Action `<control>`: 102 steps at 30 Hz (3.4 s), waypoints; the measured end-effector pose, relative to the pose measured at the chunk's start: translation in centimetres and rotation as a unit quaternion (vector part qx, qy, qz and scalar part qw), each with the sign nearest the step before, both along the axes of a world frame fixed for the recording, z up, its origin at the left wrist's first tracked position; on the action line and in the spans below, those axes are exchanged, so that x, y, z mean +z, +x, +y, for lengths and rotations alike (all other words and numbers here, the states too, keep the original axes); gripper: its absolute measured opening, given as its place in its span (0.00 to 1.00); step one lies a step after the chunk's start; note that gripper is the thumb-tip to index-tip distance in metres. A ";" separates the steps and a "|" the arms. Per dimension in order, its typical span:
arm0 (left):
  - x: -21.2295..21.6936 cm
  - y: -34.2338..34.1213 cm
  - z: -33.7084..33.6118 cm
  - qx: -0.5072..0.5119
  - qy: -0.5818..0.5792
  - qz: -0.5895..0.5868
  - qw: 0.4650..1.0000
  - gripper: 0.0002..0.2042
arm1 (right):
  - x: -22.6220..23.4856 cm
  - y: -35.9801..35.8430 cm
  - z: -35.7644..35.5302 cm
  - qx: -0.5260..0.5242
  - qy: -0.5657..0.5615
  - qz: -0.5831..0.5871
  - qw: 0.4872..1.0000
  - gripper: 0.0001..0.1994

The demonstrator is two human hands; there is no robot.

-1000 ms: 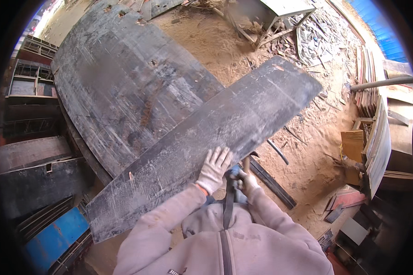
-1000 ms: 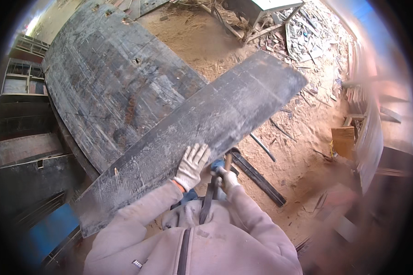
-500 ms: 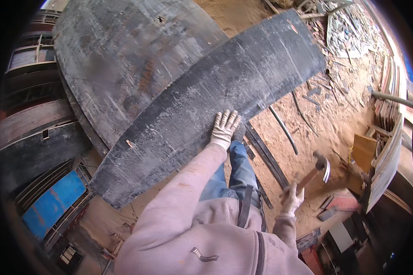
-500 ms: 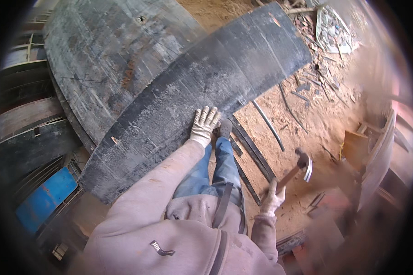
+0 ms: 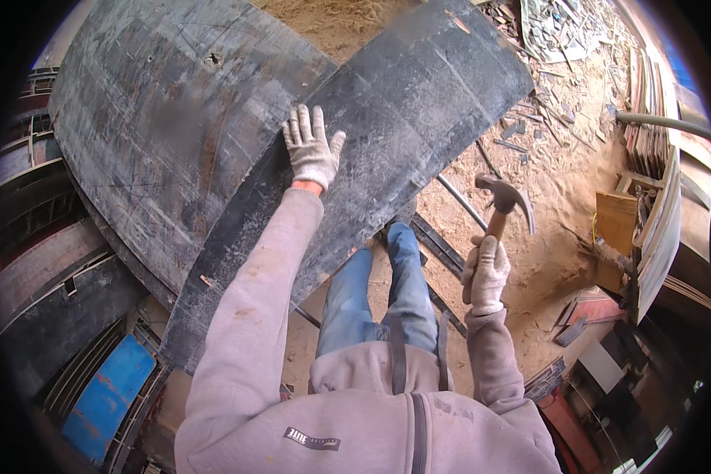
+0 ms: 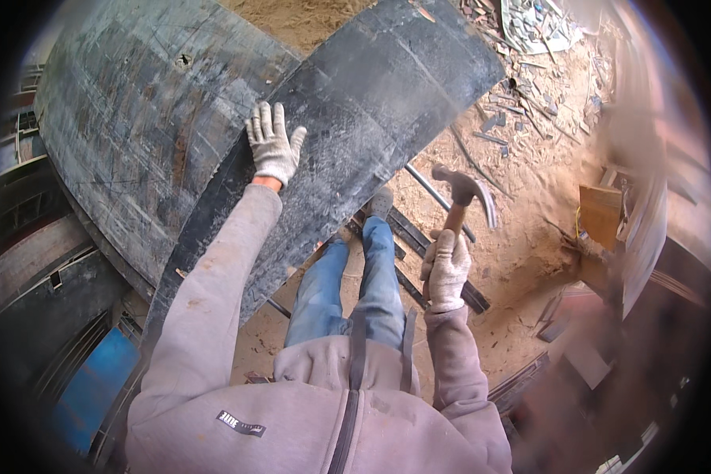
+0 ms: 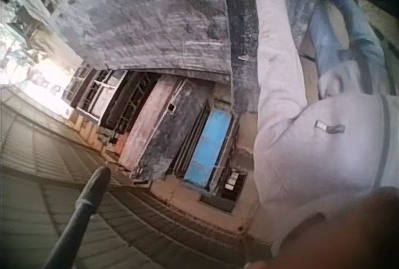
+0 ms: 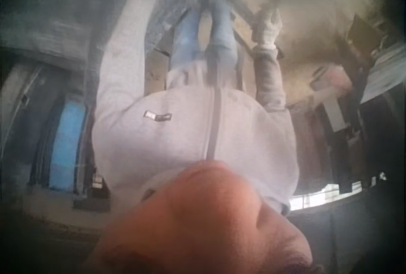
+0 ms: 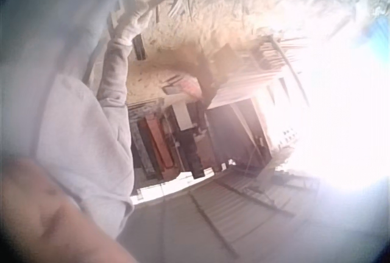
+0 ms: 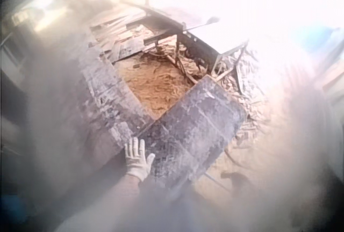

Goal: The person uses a hammer to chip away old paint and debris from large wooden boards. They repeatedly strike the surface, flip the boards, and move them to continue the stripping process.

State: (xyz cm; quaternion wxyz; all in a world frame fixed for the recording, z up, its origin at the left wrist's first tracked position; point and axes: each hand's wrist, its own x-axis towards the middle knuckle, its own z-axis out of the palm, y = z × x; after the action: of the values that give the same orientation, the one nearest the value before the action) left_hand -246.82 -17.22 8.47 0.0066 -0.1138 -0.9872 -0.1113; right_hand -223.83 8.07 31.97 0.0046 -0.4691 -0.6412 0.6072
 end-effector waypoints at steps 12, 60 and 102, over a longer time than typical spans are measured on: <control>-2.3 -7.4 6.4 0.108 -0.059 0.029 0.992 0.38 | -0.1 -26.1 12.1 0.138 0.086 0.198 0.967 0.29; -1.0 -8.1 7.5 0.069 -0.046 0.027 0.996 0.40 | -8.2 -39.4 18.8 0.050 0.041 0.270 0.961 0.38; -1.9 -7.8 6.6 0.062 -0.030 0.023 0.997 0.38 | -14.4 -38.3 10.6 0.072 0.163 0.108 0.978 0.15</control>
State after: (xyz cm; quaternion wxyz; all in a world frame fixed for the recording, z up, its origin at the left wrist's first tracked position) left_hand -254.58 -10.65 6.57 0.0329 -0.0549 -0.9948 -0.0786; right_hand -262.16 18.68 17.58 0.1062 -0.3462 -0.7598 0.5400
